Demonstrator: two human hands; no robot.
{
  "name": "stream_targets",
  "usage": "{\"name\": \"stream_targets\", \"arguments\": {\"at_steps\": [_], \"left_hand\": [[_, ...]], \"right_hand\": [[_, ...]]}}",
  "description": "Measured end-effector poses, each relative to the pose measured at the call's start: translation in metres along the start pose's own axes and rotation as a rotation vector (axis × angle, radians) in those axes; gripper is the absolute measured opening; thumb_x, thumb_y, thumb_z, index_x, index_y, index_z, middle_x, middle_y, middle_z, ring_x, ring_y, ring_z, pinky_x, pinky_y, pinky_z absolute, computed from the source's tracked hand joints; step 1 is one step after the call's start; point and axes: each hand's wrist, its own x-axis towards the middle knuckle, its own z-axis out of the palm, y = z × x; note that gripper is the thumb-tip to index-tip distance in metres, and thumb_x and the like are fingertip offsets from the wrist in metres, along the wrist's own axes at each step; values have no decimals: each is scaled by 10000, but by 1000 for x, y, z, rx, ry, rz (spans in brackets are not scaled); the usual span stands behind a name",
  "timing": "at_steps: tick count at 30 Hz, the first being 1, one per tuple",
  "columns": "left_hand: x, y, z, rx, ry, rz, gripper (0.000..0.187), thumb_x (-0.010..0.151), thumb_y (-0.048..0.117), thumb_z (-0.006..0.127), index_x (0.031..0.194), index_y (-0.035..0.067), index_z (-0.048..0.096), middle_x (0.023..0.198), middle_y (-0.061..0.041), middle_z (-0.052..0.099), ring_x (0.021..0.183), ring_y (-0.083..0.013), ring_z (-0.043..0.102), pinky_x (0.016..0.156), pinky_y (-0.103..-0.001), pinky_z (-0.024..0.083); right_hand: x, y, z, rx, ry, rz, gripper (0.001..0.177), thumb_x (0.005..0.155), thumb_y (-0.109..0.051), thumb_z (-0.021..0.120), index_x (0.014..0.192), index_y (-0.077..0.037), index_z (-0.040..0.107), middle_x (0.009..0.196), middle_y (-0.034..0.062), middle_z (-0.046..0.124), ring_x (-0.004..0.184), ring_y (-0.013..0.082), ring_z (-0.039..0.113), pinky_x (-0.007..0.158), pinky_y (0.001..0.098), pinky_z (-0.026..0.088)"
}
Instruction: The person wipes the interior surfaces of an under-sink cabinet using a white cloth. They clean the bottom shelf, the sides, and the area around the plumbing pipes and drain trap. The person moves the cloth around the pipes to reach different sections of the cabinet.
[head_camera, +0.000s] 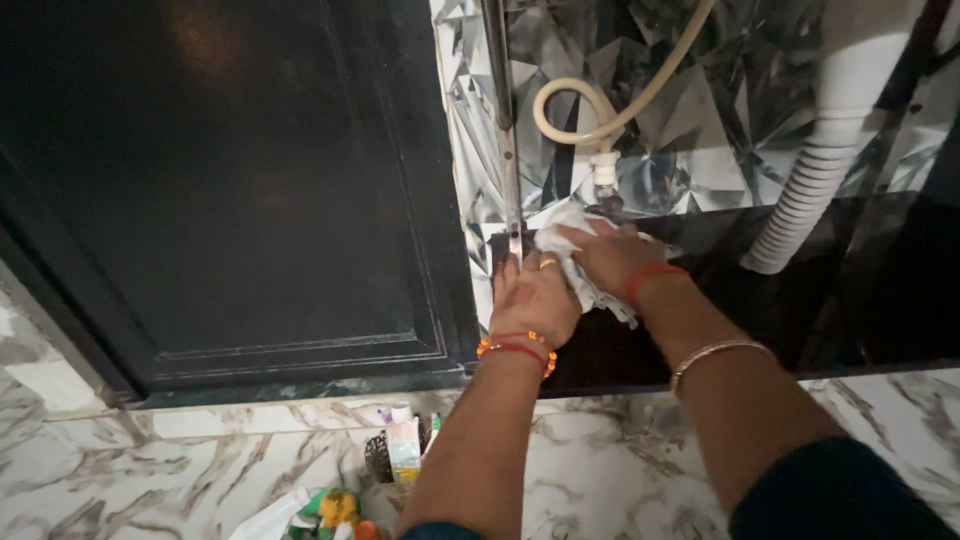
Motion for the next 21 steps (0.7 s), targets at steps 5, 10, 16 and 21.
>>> {"name": "stream_targets", "arguments": {"at_steps": [5,10,16,21], "left_hand": [[0,1,-8,-81,-41,33,423,893,260,594,1217,-8,636,1334,-213,619,1326,-448,494,1163,-513,327],[0,2,-11,-117,-1,42,389,899,250,587,1177,-12,658,1264,-237,659,1306,-454,517,1146,-515,358],[2,1,-9,-115,-13,32,406,870,270,609,1171,1,659,1292,-221,649,1300,-445,516,1134,-527,346],[0,2,-18,-122,-60,13,444,842,304,640,1174,10,667,1273,-228,653,1285,-436,522,1151,-519,331]], "right_hand": [[-3,-1,-7,-35,-99,165,541,1004,-382,502,1513,-507,370,1647,-29,293,1479,366,324,1063,827,246],[-6,3,3,-119,105,273,486,973,-297,539,1436,-444,540,1537,32,475,1397,393,451,1038,732,391],[-6,28,12,-91,147,45,490,970,-211,499,1391,-436,606,1458,60,547,1313,402,522,1040,564,475],[-15,62,15,106,175,-209,447,947,-248,515,1343,-405,651,1445,10,601,1221,376,578,1068,468,483]]}}
